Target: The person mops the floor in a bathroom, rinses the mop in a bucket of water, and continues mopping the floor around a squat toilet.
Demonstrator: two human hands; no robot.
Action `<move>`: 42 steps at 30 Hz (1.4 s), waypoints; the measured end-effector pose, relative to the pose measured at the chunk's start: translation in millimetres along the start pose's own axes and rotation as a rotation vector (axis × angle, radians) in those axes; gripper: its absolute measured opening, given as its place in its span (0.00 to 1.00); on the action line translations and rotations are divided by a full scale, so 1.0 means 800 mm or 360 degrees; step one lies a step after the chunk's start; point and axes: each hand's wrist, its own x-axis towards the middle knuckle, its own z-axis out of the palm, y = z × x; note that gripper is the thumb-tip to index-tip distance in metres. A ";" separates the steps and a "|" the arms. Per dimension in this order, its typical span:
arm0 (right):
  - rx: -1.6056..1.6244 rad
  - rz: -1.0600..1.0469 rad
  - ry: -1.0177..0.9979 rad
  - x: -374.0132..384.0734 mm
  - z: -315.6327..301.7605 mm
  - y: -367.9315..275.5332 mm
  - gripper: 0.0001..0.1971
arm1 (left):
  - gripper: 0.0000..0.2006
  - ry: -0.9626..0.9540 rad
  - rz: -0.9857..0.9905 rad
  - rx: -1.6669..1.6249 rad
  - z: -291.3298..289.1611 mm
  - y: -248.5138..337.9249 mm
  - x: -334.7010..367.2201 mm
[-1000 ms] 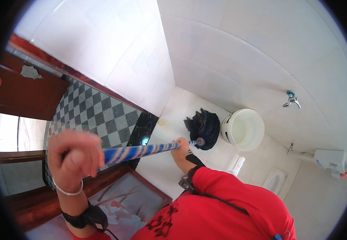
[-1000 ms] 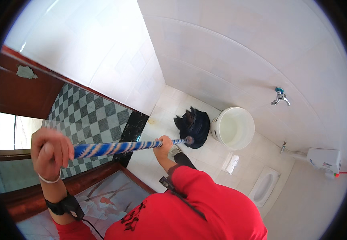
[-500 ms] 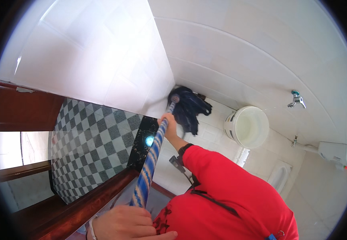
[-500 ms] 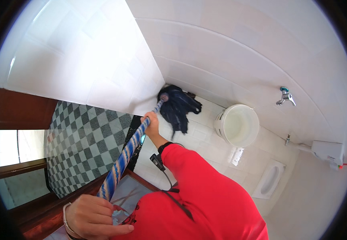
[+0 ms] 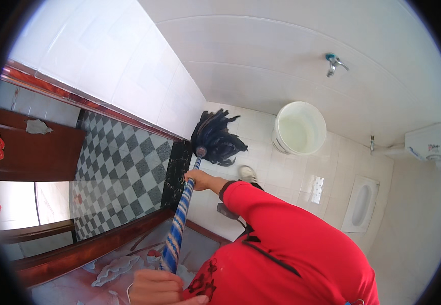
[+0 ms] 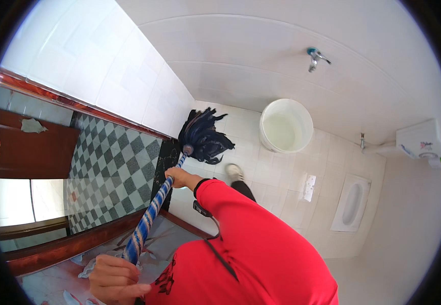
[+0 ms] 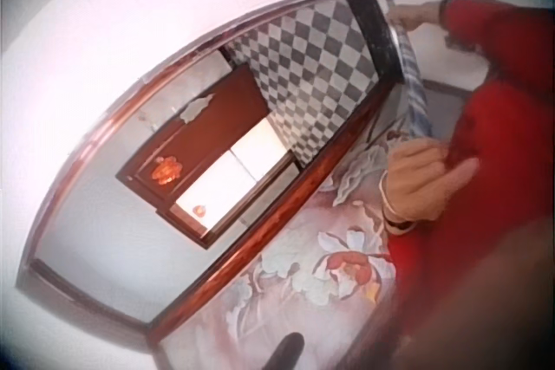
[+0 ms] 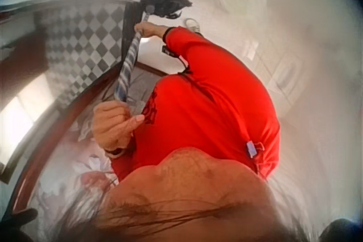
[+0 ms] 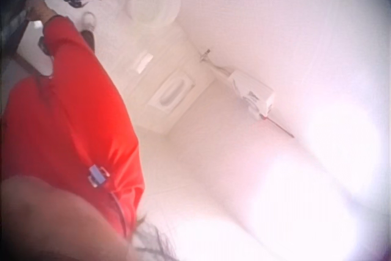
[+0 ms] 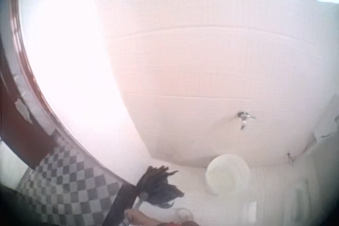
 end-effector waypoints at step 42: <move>-0.1051 0.1869 -0.0101 -0.841 -0.420 -0.096 0.07 | 0.11 0.0774 -0.0924 -0.1408 0.509 -0.091 0.144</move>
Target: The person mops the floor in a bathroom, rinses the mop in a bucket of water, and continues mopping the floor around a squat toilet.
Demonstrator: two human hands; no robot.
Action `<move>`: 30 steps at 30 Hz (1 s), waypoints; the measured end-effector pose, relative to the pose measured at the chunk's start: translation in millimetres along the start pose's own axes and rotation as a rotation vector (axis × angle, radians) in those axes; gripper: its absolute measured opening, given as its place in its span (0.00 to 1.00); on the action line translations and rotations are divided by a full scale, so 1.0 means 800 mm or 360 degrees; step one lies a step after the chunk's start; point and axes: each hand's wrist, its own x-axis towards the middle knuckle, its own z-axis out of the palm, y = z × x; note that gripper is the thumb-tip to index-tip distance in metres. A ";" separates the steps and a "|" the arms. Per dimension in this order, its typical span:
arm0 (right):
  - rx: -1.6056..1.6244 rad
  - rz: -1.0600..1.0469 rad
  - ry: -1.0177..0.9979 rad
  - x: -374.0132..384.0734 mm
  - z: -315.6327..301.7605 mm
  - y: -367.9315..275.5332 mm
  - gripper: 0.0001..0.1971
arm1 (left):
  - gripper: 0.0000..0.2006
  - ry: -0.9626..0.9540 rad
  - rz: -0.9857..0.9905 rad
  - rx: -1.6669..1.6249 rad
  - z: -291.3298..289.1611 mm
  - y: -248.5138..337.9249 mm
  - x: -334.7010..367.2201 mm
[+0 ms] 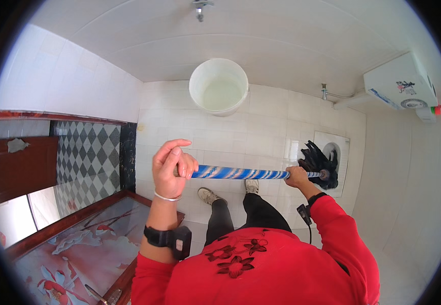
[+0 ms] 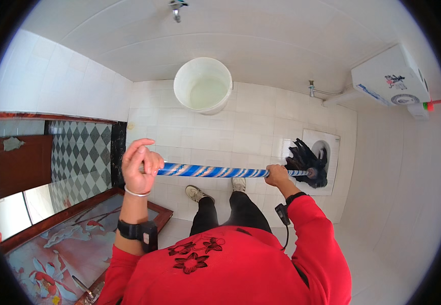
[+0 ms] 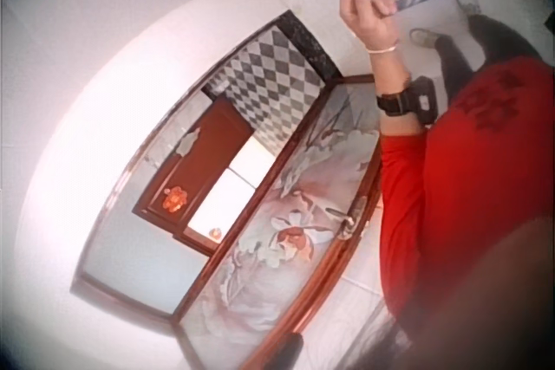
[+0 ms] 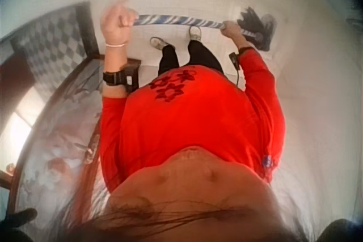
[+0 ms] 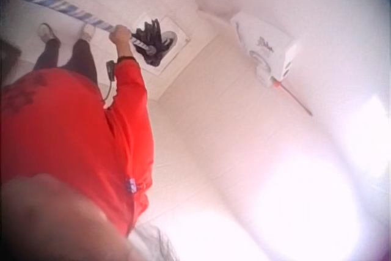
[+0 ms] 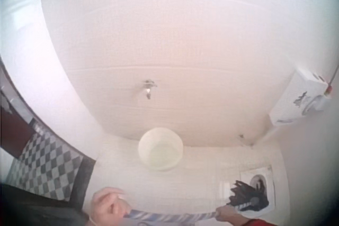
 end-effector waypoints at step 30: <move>0.0539 -0.2135 -0.0275 -0.028 0.165 -0.759 0.11 | 0.07 -0.0773 0.1245 0.1362 -0.196 0.355 -0.388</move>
